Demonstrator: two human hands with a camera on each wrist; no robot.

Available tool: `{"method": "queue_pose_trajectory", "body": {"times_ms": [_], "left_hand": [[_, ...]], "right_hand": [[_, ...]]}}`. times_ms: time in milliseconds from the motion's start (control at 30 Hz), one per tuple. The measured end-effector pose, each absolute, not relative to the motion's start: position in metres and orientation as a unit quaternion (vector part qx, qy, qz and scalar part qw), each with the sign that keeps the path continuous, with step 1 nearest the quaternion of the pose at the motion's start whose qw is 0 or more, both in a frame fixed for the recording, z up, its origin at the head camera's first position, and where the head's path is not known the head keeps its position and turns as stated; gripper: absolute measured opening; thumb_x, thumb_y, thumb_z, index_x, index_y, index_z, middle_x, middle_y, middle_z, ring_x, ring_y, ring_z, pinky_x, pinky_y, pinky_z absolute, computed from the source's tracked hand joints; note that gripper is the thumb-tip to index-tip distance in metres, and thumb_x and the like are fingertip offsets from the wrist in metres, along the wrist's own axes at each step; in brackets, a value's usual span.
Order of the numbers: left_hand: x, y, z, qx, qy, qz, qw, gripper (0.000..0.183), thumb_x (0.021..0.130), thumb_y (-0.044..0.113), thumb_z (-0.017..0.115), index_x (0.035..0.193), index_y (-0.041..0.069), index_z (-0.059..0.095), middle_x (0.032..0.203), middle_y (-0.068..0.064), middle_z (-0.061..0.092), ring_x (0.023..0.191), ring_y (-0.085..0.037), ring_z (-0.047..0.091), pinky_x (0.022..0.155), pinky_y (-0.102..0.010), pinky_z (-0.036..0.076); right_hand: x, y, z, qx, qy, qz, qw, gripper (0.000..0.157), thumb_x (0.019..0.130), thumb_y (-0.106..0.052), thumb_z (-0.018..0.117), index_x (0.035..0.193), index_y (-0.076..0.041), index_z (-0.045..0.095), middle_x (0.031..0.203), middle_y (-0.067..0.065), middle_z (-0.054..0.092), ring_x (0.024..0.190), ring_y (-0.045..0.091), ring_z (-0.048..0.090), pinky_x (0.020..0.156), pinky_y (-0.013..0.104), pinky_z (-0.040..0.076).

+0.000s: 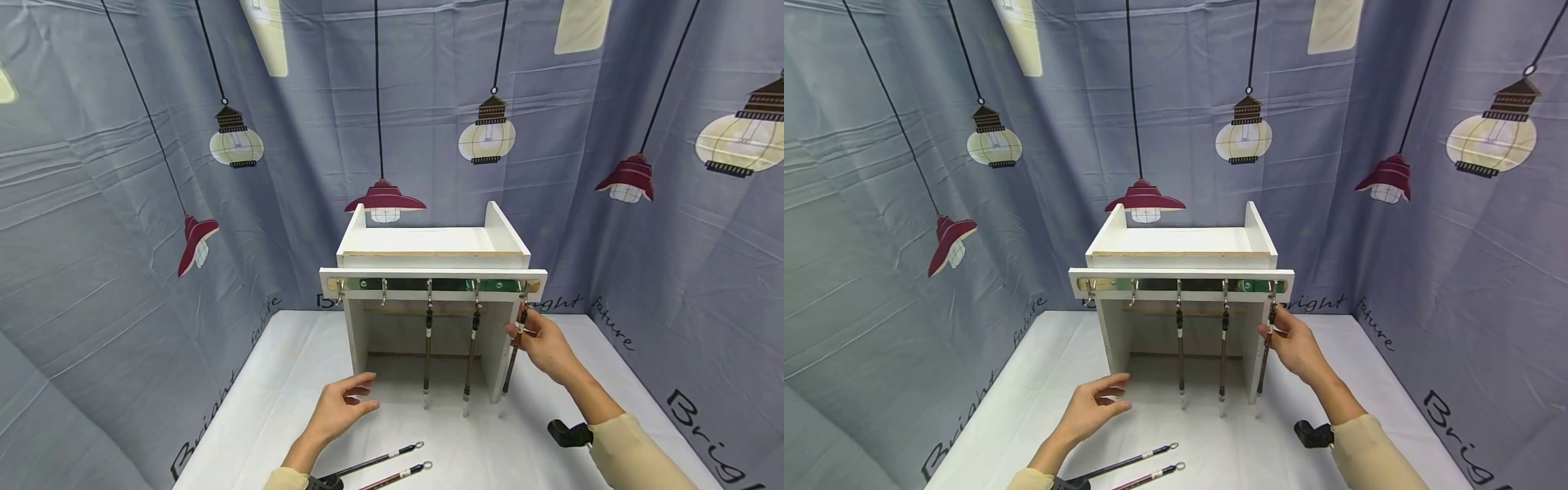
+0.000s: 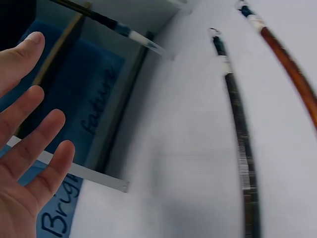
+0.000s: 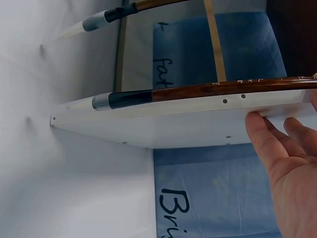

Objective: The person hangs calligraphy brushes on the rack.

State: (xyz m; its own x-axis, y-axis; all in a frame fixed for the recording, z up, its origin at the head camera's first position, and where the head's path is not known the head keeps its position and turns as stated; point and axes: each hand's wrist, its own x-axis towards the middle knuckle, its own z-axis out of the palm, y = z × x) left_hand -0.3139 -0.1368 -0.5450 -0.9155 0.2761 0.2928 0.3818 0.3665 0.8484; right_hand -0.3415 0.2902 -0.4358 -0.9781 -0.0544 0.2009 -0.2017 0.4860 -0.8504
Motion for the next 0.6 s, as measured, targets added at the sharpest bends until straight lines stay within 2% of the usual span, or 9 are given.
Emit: {"method": "queue_pose_trajectory", "body": {"times_ms": [267, 433, 600], "left_hand": [[-0.308, -0.132, -0.566, -0.208, -0.823, -0.528, 0.037, 0.044, 0.086, 0.028, 0.085, 0.127, 0.016, 0.074, 0.121, -0.014, 0.075, 0.102, -0.025, 0.074, 0.08, -0.024, 0.06], [-0.304, -0.128, -0.577, -0.208, -0.821, -0.532, 0.013, 0.038, 0.086, 0.027, 0.085, 0.122, 0.016, 0.076, 0.121, -0.017, 0.074, 0.103, -0.033, 0.073, 0.08, -0.024, 0.059], [-0.302, -0.125, -0.583, -0.222, -0.816, -0.533, 0.014, 0.038, 0.086, 0.026, 0.085, 0.121, 0.013, 0.076, 0.119, -0.019, 0.074, 0.102, -0.037, 0.072, 0.08, -0.023, 0.06]], "right_hand": [[-0.34, 0.289, -0.435, 0.069, -0.86, 0.502, 0.067, 0.068, 0.105, -0.025, 0.061, 0.161, -0.002, 0.03, 0.152, 0.036, 0.045, 0.131, 0.052, 0.056, 0.098, 0.049, 0.058], [-0.34, 0.288, -0.434, 0.07, -0.859, 0.503, 0.065, 0.068, 0.105, -0.025, 0.061, 0.161, -0.002, 0.029, 0.152, 0.036, 0.045, 0.131, 0.052, 0.056, 0.098, 0.051, 0.058], [-0.34, 0.289, -0.435, 0.067, -0.862, 0.498, 0.068, 0.068, 0.105, -0.029, 0.062, 0.161, -0.003, 0.031, 0.152, 0.035, 0.046, 0.132, 0.052, 0.056, 0.098, 0.05, 0.058]]}}
